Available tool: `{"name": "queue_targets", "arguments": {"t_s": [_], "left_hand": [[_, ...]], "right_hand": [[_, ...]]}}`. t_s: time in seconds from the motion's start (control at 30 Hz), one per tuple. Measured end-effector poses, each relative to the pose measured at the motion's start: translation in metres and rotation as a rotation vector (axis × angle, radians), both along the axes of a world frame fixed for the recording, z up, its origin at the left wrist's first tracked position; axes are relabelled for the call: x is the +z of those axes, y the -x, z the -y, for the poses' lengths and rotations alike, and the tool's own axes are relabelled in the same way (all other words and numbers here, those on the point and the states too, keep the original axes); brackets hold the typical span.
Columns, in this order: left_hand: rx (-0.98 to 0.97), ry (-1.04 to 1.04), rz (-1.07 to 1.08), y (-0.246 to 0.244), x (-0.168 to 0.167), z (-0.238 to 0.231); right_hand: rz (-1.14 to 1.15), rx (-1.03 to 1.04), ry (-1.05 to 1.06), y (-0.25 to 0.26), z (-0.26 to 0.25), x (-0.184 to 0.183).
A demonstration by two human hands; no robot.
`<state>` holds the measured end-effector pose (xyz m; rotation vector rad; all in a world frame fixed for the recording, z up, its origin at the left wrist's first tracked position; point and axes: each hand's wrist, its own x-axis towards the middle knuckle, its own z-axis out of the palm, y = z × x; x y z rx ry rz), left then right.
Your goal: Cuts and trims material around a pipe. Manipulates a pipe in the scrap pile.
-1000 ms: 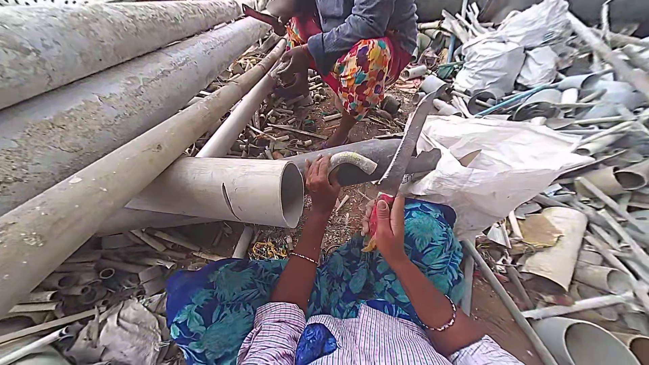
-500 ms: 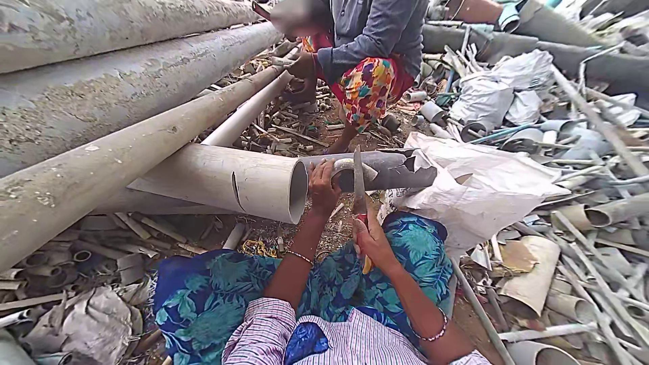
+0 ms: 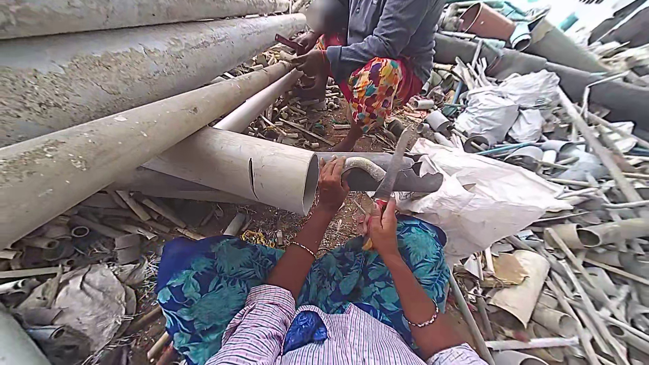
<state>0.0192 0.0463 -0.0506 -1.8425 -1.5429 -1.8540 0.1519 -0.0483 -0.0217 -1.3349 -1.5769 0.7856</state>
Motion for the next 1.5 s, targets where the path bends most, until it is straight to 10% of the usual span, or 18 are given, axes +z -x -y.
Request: {"name": "queue_targets", "arguments": {"t_s": [0.1, 0.27, 0.4, 0.57, 0.73, 0.87, 1.03, 1.17, 1.33, 1.5], "left_hand": [[-0.012, 0.019, -0.001, 0.000, 0.002, -0.002], [-0.013, 0.017, 0.009, -0.001, 0.001, 0.000], [-0.015, 0.035, 0.006, 0.001, 0.001, 0.002], [-0.033, 0.028, 0.005, 0.001, 0.001, 0.003], [-0.019, 0.028, 0.014, 0.001, 0.004, 0.002], [0.007, -0.022, 0.034, -0.002, 0.002, -0.004], [-0.040, 0.124, -0.005, 0.001, 0.011, 0.008], [0.024, -0.034, 0.048, -0.004, 0.003, -0.005], [-0.044, -0.045, 0.028, 0.000, -0.003, -0.001], [-0.019, -0.107, -0.001, -0.002, -0.013, 0.001]], "right_hand": [[-0.091, 0.137, 0.321, -0.003, 0.002, 0.015], [-0.129, 0.029, -0.319, -0.005, 0.002, 0.017], [0.019, 0.129, 0.264, -0.004, 0.000, -0.003], [-0.052, 0.020, -0.323, -0.006, 0.003, 0.017], [0.110, 0.106, 0.215, -0.005, -0.008, -0.007], [-0.012, -0.008, -0.286, -0.003, -0.008, 0.007], [0.259, 0.065, 0.178, -0.004, -0.026, -0.013], [-0.028, 0.005, -0.192, 0.001, -0.021, 0.013], [-0.339, 0.274, 0.606, 0.005, -0.006, 0.057], [-0.285, 0.033, -0.007, -0.004, 0.000, 0.052]]}}
